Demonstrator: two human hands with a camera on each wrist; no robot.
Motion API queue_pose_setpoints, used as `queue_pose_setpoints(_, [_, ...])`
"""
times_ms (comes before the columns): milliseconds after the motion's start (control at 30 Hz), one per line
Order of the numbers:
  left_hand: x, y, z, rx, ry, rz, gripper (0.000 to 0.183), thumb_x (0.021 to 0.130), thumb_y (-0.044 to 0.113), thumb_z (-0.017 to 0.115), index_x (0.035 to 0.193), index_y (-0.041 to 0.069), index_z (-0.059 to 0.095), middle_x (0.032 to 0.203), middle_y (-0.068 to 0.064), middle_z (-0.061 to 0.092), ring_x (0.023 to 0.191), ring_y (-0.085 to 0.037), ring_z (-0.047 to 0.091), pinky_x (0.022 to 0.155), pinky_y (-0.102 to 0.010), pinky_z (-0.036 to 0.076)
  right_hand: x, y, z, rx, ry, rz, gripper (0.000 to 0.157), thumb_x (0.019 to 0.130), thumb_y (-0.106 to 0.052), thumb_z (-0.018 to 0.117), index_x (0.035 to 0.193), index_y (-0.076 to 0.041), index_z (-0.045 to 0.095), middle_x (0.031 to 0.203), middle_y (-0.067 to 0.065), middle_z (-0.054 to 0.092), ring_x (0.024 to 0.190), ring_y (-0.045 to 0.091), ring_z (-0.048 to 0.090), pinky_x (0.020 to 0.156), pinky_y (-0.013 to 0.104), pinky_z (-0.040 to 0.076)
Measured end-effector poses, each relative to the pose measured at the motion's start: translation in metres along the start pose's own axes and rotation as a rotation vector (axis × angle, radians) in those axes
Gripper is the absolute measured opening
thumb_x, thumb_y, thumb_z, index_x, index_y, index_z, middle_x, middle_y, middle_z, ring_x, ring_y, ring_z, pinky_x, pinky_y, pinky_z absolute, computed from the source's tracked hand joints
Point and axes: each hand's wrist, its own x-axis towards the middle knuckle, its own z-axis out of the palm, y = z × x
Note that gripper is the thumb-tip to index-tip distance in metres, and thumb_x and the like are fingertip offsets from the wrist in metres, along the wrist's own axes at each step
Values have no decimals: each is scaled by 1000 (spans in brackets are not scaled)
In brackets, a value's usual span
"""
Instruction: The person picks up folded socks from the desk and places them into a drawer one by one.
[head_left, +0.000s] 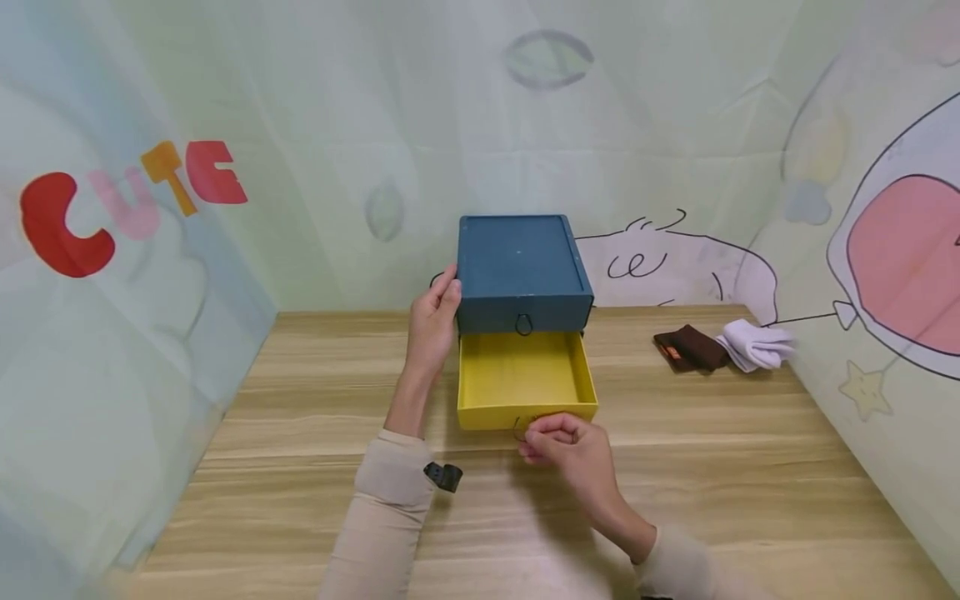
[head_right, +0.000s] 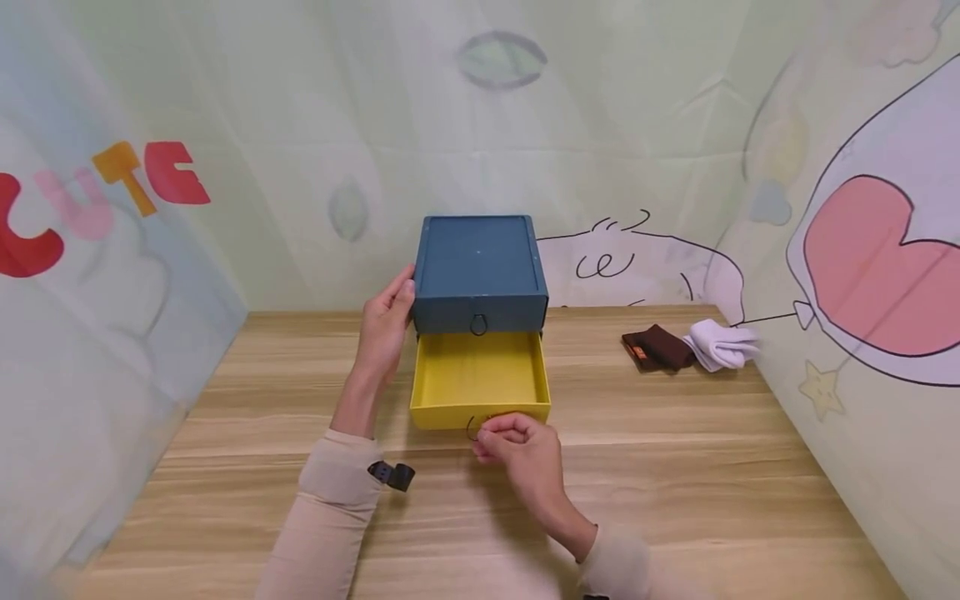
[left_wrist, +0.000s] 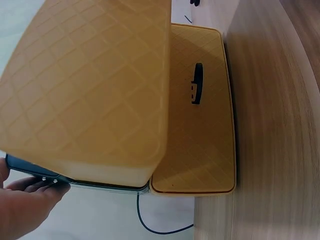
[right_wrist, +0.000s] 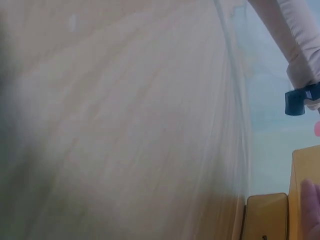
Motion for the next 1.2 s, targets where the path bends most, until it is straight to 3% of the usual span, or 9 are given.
queue_pose_setpoints(200, [-1, 2, -2, 8, 5, 0, 55, 107, 43, 43, 157, 19, 38, 165, 4, 35, 153, -11, 30, 127, -38, 28, -8, -4, -22, -191, -176, 62, 25, 87, -12, 79, 102, 7, 70, 90, 14, 78, 83, 21, 75, 80, 39, 63])
queue_pose_setpoints(367, [-2, 2, 1, 7, 2, 5, 55, 108, 42, 44, 157, 18, 37, 166, 0, 34, 154, -13, 30, 127, -39, 28, -8, -9, -71, -235, -235, 105, 32, 88, -16, 78, 106, 8, 67, 97, 15, 78, 86, 21, 76, 84, 43, 63])
queue_pose_setpoints(500, [-1, 2, 1, 6, 16, 1, 57, 107, 44, 44, 157, 18, 38, 165, 1, 36, 154, -14, 31, 126, -41, 29, 16, -18, -122, -225, -164, 100, 31, 91, -13, 74, 111, 9, 64, 100, 13, 77, 89, 20, 76, 87, 43, 62])
queue_pose_setpoints(700, [-1, 0, 0, 10, 20, -7, 57, 107, 45, 44, 157, 18, 38, 164, 1, 36, 153, -14, 31, 126, -40, 29, 75, -44, -203, -312, 29, -10, 26, 96, -11, 68, 115, 6, 64, 87, -10, 76, 82, 8, 75, 80, 30, 63])
queue_pose_setpoints(800, [0, 0, 0, 7, 14, -16, 55, 108, 42, 43, 157, 18, 38, 165, 0, 35, 154, -13, 30, 126, -39, 29, 103, -56, -234, -525, 195, -106, 33, 98, -14, 66, 120, 10, 64, 85, -6, 77, 74, 4, 73, 71, 26, 63])
queue_pose_setpoints(867, [-1, 2, 0, 1, 7, -27, 54, 108, 40, 43, 157, 17, 37, 165, 1, 34, 154, -13, 30, 127, -39, 28, 118, -62, -251, -760, 298, -165, 34, 99, -19, 64, 120, 7, 68, 87, 4, 79, 74, 5, 72, 74, 23, 59])
queue_pose_setpoints(933, [-2, 6, -1, -10, -2, -41, 54, 109, 37, 43, 158, 15, 36, 165, 1, 34, 154, -14, 29, 127, -39, 28, 130, -66, -264, -951, 365, -212, 33, 100, -22, 62, 117, 4, 71, 94, 18, 78, 81, 17, 73, 87, 32, 54])
queue_pose_setpoints(1033, [-7, 18, 0, -19, -12, -57, 52, 109, 31, 42, 158, 13, 35, 166, -1, 33, 155, -17, 29, 127, -39, 28, 143, -69, -277, -1095, 379, -243, 33, 99, -21, 61, 119, 3, 71, 107, 28, 73, 99, 40, 67, 92, 50, 41])
queue_pose_setpoints(1200, [-12, 33, 0, -11, -13, -58, 51, 110, 27, 42, 157, 8, 35, 166, -7, 33, 155, -20, 29, 127, -40, 28, 157, -66, -282, -1157, 229, -145, 43, 100, -19, 59, 131, 9, 60, 121, 36, 65, 111, 52, 61, 93, 56, 49])
